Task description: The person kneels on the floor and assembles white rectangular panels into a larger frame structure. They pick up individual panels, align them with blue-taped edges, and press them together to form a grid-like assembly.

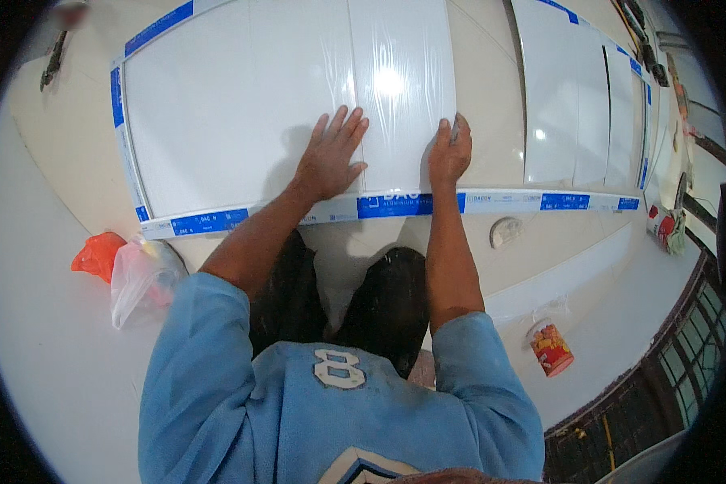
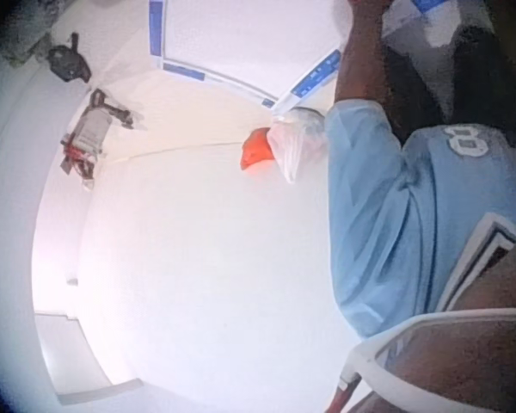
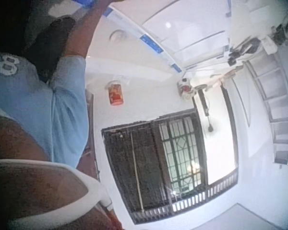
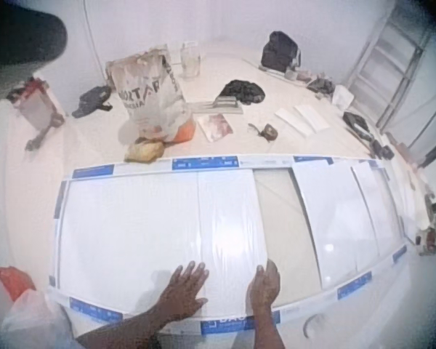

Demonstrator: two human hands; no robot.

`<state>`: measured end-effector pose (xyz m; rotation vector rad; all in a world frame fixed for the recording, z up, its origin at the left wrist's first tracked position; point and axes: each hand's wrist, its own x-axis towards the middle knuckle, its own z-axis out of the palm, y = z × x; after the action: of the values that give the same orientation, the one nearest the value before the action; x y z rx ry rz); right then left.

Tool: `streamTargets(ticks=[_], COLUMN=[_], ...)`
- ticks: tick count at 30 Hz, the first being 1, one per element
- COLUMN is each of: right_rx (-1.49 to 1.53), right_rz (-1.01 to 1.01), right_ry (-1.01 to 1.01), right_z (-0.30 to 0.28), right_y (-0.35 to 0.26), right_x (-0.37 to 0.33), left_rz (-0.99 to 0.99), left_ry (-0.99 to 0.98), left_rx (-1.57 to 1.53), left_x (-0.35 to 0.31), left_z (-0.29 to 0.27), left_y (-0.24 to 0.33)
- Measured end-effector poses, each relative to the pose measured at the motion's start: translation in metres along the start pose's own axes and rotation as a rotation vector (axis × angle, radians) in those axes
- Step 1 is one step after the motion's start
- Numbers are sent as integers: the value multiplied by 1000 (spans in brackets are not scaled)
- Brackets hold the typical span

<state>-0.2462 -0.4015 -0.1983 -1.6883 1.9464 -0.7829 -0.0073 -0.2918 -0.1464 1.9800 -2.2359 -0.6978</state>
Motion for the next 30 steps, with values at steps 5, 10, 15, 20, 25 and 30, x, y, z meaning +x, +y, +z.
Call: streamTargets(ticks=[5,10,15,20,25,30], right_rx=[119,188,88,-170,98,7], right_rz=[9,104,150,203,-6,-52], right_ry=[2,11,-34,-227,-67,11], right_z=[1,2,-8,-12,15,23], right_y=[4,-2,-9,-10,-6,-4], right_x=[2,0,5,32,43,33], left_rz=[14,-3,6,-6,10,4], left_ry=[56,7,15,1,22,41], left_rx=[14,3,-25,-18,-6,22], left_x=[-1,-1,0,0,1,0], left_z=[5,6,7,6,1,4], left_y=[-1,-2,-4,-3,-4,-17])
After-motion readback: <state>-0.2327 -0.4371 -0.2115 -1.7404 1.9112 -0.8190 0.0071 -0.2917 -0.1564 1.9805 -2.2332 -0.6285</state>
